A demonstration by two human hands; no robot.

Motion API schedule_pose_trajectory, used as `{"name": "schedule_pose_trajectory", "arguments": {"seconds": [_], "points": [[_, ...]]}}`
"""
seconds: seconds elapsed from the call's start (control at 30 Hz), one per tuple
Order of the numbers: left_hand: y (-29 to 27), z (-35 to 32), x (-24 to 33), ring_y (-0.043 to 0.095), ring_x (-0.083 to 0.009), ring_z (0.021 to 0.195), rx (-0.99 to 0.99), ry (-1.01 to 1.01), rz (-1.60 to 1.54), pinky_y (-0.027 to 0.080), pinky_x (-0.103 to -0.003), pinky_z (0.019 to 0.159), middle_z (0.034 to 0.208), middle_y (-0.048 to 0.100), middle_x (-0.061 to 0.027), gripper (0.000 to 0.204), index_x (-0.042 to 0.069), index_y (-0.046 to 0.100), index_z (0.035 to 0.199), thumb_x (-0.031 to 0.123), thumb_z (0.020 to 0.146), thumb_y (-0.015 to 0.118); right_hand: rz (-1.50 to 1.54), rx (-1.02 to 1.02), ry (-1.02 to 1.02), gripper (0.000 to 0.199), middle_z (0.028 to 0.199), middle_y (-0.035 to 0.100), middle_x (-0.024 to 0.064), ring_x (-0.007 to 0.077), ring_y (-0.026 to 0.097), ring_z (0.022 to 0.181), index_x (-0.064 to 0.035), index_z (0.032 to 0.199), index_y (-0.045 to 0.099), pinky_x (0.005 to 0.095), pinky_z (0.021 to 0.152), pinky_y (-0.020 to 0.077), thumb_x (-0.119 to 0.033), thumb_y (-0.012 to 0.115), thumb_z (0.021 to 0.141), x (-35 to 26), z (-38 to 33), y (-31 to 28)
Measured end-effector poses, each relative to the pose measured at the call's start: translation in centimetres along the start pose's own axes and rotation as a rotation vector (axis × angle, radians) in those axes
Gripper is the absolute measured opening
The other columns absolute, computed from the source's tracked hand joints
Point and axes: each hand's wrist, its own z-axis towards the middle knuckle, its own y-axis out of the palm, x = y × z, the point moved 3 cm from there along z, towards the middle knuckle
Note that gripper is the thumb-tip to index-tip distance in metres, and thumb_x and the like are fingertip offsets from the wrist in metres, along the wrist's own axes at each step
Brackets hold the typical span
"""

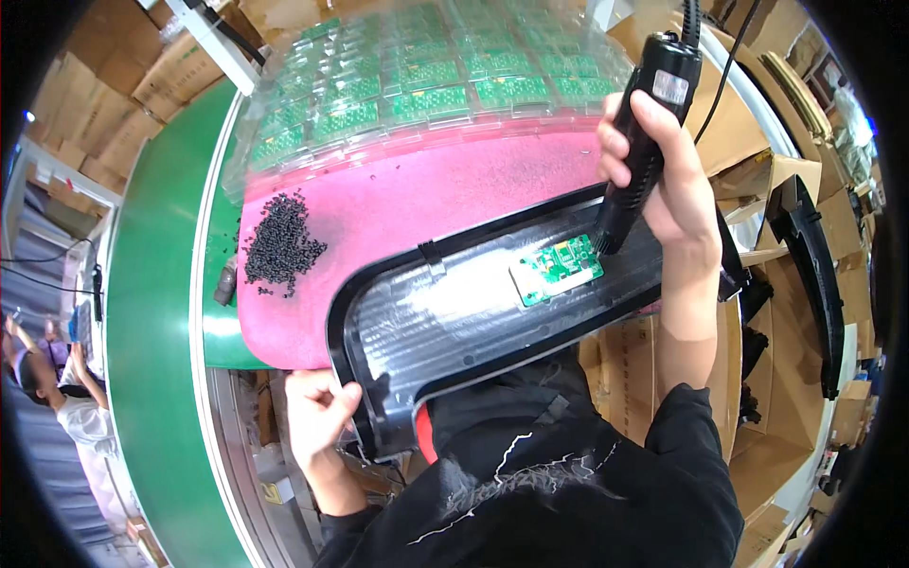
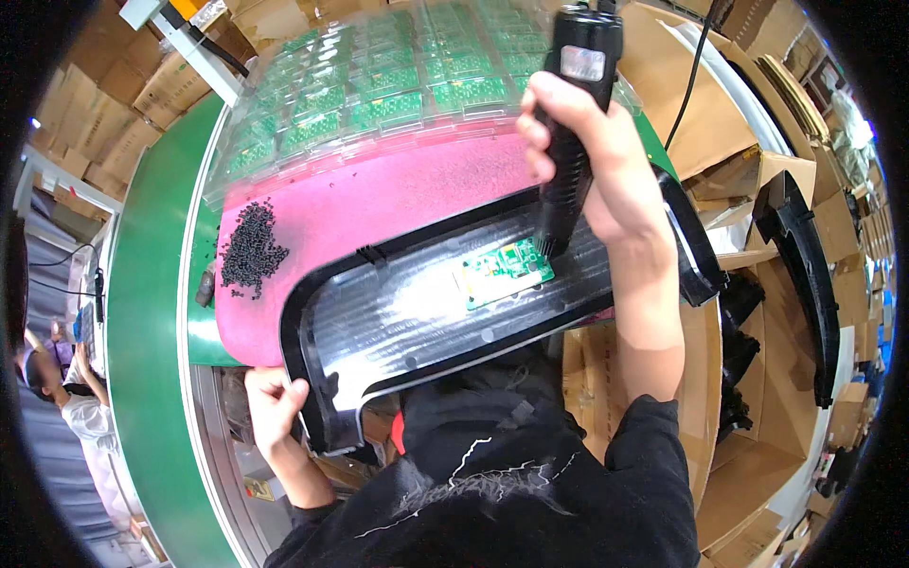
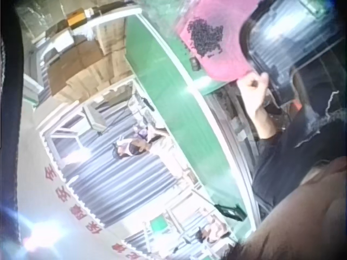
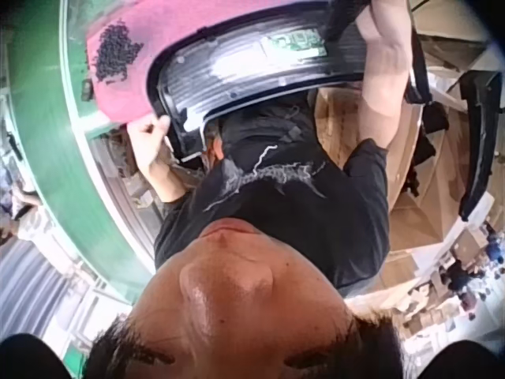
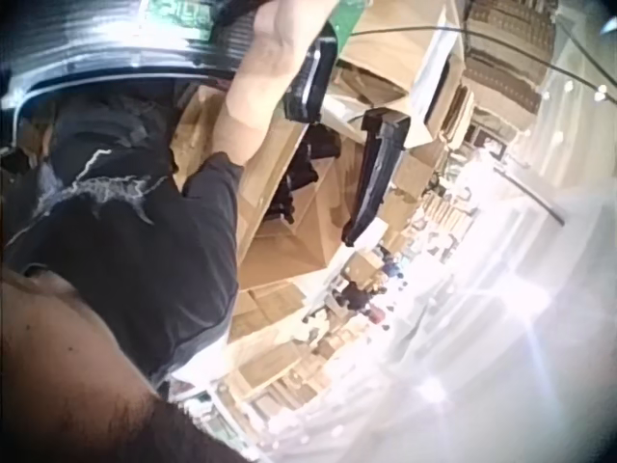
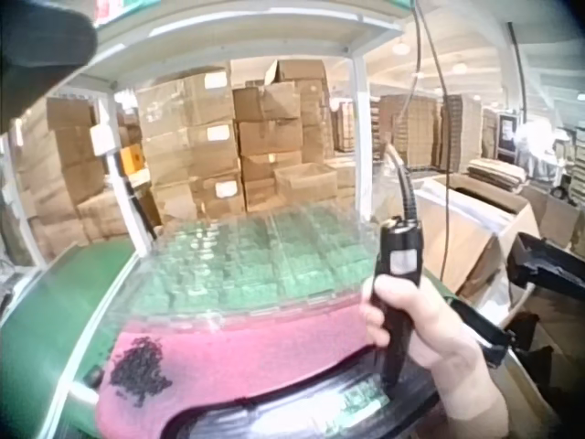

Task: Installing circuit boards into black plastic components using an electric screwdriver.

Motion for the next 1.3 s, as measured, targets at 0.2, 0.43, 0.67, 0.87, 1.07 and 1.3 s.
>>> {"name": "schedule_pose_trajectory", "arguments": {"seconds": [0.2, 0.43, 0.67, 0.87, 1.07, 1.3], "points": [[2.7, -3.4, -3.8, 0.061, -0.0150, 0.070, 0.091, -0.041, -0.239, 0.049, -0.031, 0.062, 0.089, 0.068, -0.0101, 0.059, -0.007, 0.064, 0.112, 0.049, 0.094, 0.062, 0.481, 0.279, 0.129, 0.024, 0.100, 0.053, 0.0111, 0.0257, 0.058, 0.099, -0.0048, 0.105, 0.052, 0.0524, 0.090, 0.0544, -0.014, 0.069, 0.091, 0.6, 1.0, -4.9], [7.9, -4.1, -3.3, 0.072, -0.0415, 0.089, 0.094, -0.172, -0.999, 0.063, -0.039, 0.072, 0.111, 0.065, -0.0302, 0.080, -0.017, 0.046, 0.130, 0.044, 0.082, 0.067, 0.465, 0.014, -0.039, 0.033, 0.121, 0.060, 0.0152, 0.0300, 0.054, 0.122, 0.0032, 0.126, 0.057, 0.0568, 0.112, 0.0395, -0.017, 0.053, 0.101, 1.0, -1.1, -2.7], [1.4, -8.6, 0.6, 0.067, -0.0543, 0.085, 0.337, 0.181, -1.330, 0.062, -0.050, 0.067, 0.111, 0.062, -0.0378, 0.081, -0.013, 0.042, 0.135, 0.030, 0.069, 0.062, -0.206, 0.568, -0.429, 0.049, 0.080, 0.048, 0.0032, 0.0146, 0.053, 0.078, -0.0026, 0.152, 0.034, 0.0372, 0.090, 0.0528, -0.017, 0.040, 0.106, -8.6, -8.6, -10.1], [-8.3, -15.3, 0.1, 0.069, -0.0443, 0.093, 0.774, 0.668, -1.112, 0.065, -0.039, 0.069, 0.115, 0.065, -0.0267, 0.062, -0.005, 0.050, 0.132, 0.040, 0.089, 0.055, -0.693, 0.242, -0.458, 0.042, 0.075, 0.045, 0.0060, 0.0175, 0.045, 0.079, -0.0103, 0.062, 0.035, 0.0351, 0.094, 0.0398, -0.017, 0.036, 0.104, -13.8, -9.1, -21.6], [-11.9, -14.7, -0.2, 0.067, -0.0299, 0.103, 1.211, 0.549, -0.996, 0.057, -0.044, 0.094, 0.115, 0.068, -0.0134, 0.039, 0.002, 0.057, 0.122, 0.021, 0.089, 0.063, -1.787, 0.638, -0.046, 0.040, 0.098, 0.068, 0.0170, 0.0285, 0.064, 0.097, 0.0044, 0.100, 0.067, 0.0375, 0.091, 0.0464, -0.029, 0.045, 0.105, -17.7, -15.7, -36.2], [-21.2, -14.7, -6.3, 0.062, -0.0339, 0.110, 1.336, 0.680, -1.263, 0.056, -0.043, 0.100, 0.113, 0.063, -0.0188, 0.047, -0.009, 0.054, 0.114, 0.032, 0.091, 0.063, -2.020, 0.382, -0.042, 0.076, 0.144, 0.048, 0.0230, 0.0399, 0.044, 0.133, -0.0048, 0.150, 0.035, 0.0455, 0.112, 0.0342, -0.008, 0.071, 0.083, -12.7, -22.3, -50.2]]}}
